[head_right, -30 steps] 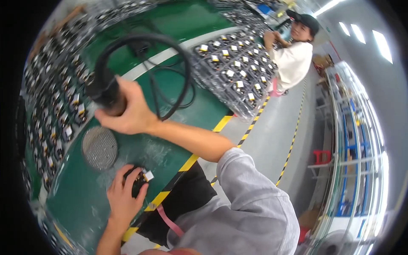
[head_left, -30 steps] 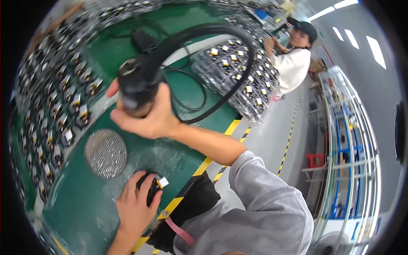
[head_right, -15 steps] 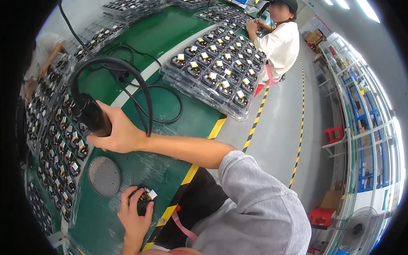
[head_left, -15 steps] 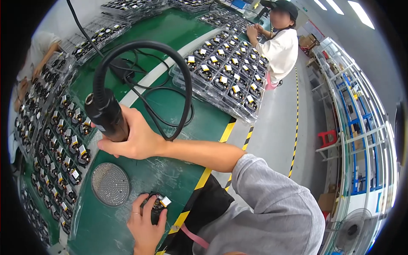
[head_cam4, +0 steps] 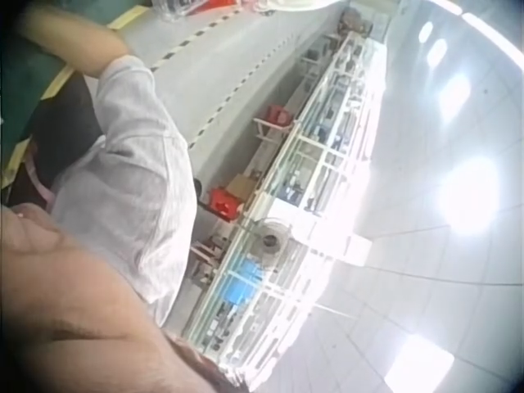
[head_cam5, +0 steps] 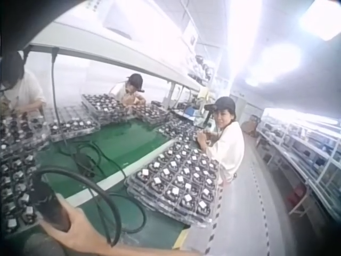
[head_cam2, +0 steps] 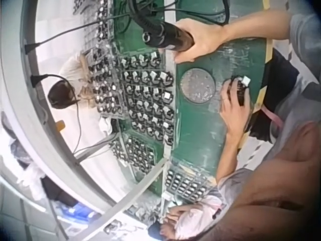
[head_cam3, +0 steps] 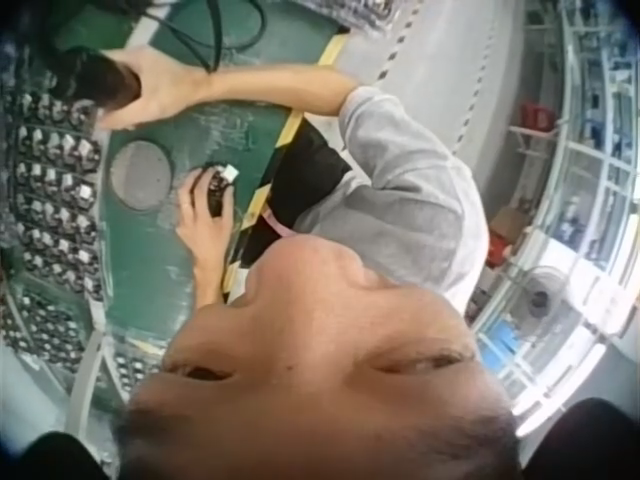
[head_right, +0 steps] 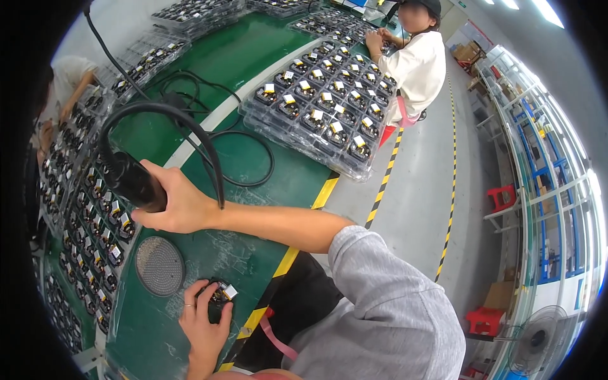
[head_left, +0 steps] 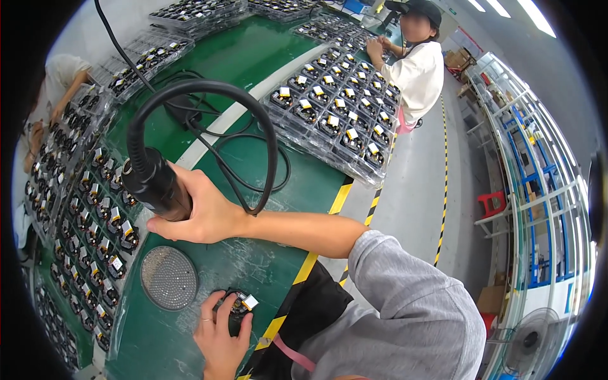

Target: The person assembles electronic components by tightening screws with an electric screwdriver.

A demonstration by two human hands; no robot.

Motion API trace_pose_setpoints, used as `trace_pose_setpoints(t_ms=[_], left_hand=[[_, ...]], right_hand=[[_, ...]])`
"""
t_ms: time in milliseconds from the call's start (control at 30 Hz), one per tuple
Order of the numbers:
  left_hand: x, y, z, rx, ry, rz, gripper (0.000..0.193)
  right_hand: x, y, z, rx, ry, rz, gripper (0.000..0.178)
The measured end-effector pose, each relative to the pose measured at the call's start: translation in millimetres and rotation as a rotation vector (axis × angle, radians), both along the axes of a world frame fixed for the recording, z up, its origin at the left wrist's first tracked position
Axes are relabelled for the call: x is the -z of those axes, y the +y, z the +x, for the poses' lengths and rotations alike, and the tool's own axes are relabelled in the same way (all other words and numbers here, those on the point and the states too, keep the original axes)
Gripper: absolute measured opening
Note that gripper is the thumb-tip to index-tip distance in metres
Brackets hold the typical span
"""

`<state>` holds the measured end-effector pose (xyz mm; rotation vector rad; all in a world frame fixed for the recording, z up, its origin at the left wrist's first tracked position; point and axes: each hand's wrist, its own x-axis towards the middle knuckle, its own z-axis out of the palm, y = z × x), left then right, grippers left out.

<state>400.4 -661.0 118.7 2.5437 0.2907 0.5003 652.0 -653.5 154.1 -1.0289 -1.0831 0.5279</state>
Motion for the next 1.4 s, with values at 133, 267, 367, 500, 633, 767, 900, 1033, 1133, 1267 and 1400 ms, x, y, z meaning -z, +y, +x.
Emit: trace_pose_setpoints(t_ms=[133, 267, 367, 500, 633, 767, 900, 1033, 1133, 1267, 1400], left_hand=[[-6, -3, 3, -0.027, 0.04, -0.062, 0.046], [-13, -4, -3, -0.062, 0.085, -0.123, 0.047], [-21, -9, -5, -0.055, 0.058, -0.064, 0.047], [-9, -10, -3, -0.056, 0.091, -0.104, 0.046], [-10, -9, 3, -0.068, 0.056, -0.074, 0.047], [-4, -8, 1, -0.08, 0.012, -0.016, 0.047], [-4, -9, 2, -0.087, 0.104, -0.065, 0.046], [-3, -10, 0, -0.102, 0.109, -0.087, 0.046], [2, -8, 2, -0.065, 0.014, -0.014, 0.046], [4, -6, 2, -0.069, 0.014, -0.009, 0.046], [2, -7, 2, -0.066, 0.005, -0.006, 0.047]], right_hand=[[-1, 0, 4, -0.022, -0.065, 0.009, 0.058], [-15, -3, -6, -0.139, 0.075, 0.044, 0.055], [-10, -5, -13, -0.052, 0.085, 0.014, 0.042], [-4, -9, -9, 0.048, 0.028, 0.055, 0.037], [-13, -4, -6, -0.008, 0.273, 0.097, 0.035], [-19, 2, 0, 0.032, 0.307, 0.148, 0.034], [-8, 2, 3, 0.056, 0.281, 0.165, 0.037], [-6, 3, -2, 0.16, 0.092, 0.158, 0.054], [9, 13, 0, 0.237, -0.176, 0.235, 0.055], [-7, 1, -7, -0.06, 0.059, 0.048, 0.047], [-6, 3, -8, -0.099, 0.099, 0.048, 0.044]])
